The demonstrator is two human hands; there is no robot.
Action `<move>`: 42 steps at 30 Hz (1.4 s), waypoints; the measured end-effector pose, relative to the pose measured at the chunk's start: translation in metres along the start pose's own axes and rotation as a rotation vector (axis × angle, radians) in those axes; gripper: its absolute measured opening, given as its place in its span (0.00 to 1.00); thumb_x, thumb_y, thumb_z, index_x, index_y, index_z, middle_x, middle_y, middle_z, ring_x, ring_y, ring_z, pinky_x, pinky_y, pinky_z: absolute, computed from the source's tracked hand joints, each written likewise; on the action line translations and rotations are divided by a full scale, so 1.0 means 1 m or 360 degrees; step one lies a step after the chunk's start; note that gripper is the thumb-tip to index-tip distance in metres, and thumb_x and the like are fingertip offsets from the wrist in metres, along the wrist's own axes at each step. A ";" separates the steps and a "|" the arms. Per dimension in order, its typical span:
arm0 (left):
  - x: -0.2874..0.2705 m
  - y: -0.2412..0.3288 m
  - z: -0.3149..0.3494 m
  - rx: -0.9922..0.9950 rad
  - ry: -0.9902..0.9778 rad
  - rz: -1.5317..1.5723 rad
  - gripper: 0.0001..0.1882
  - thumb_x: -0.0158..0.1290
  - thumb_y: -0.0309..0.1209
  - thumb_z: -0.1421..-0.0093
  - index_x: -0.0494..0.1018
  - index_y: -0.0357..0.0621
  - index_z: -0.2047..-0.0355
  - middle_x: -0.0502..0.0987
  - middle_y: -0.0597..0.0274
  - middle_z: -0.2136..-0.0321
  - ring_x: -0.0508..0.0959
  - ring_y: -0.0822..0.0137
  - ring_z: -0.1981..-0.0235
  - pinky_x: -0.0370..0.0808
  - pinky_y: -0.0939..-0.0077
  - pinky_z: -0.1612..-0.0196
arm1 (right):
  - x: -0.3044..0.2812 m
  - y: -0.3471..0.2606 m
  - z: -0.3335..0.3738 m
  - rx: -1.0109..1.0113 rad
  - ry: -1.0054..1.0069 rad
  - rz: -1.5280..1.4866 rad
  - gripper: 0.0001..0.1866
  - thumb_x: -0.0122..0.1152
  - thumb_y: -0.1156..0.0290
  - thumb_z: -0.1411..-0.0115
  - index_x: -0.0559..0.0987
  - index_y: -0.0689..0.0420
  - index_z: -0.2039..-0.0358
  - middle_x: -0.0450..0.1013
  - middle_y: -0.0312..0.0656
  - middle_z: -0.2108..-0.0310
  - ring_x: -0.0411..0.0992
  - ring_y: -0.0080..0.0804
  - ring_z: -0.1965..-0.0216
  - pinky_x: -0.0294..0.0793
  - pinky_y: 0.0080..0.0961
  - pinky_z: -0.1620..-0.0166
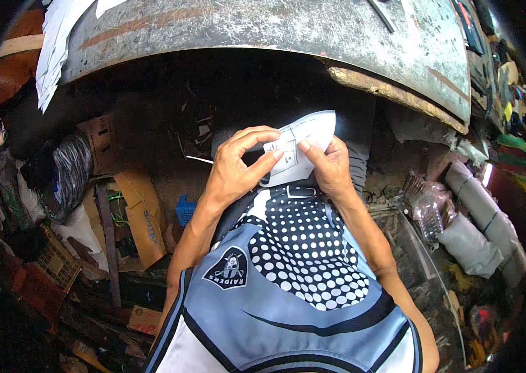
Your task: Cutting out and marking patterns from paper or thin material at a workbench.
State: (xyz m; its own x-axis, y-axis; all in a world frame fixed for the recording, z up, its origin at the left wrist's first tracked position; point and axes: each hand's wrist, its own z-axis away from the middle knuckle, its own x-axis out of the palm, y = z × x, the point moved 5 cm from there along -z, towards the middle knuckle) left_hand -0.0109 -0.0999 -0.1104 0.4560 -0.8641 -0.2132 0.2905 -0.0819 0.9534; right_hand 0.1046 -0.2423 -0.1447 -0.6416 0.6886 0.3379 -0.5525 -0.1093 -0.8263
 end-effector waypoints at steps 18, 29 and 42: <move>0.000 0.002 0.000 0.0061 0.0112 -0.0049 0.07 0.60 0.25 0.42 0.81 0.37 0.63 0.83 0.55 0.63 0.80 0.65 0.58 0.75 0.71 0.52 | 0.001 0.001 -0.003 -0.0123 0.0064 0.0116 0.08 0.65 0.70 0.38 0.80 0.60 0.63 0.79 0.35 0.66 0.74 0.18 0.66 0.74 0.18 0.61; 0.002 0.001 0.000 0.0029 0.0080 -0.0008 0.08 0.61 0.25 0.43 0.82 0.37 0.62 0.83 0.55 0.63 0.81 0.65 0.60 0.75 0.73 0.54 | -0.001 0.001 -0.001 -0.0079 0.0077 0.0105 0.08 0.65 0.69 0.38 0.80 0.61 0.64 0.79 0.35 0.67 0.74 0.18 0.67 0.74 0.17 0.63; 0.008 0.001 -0.004 -0.0019 0.0094 0.0043 0.07 0.62 0.27 0.43 0.82 0.37 0.64 0.83 0.57 0.64 0.81 0.67 0.61 0.75 0.74 0.55 | 0.000 0.002 0.000 -0.0036 0.0089 0.0155 0.09 0.66 0.68 0.39 0.80 0.61 0.64 0.79 0.36 0.69 0.75 0.19 0.69 0.75 0.17 0.65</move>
State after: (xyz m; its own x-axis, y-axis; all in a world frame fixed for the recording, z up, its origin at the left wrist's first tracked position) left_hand -0.0037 -0.1045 -0.1118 0.5125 -0.8351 -0.1999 0.2874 -0.0526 0.9564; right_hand 0.1038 -0.2425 -0.1469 -0.6607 0.7144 0.2304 -0.4765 -0.1621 -0.8641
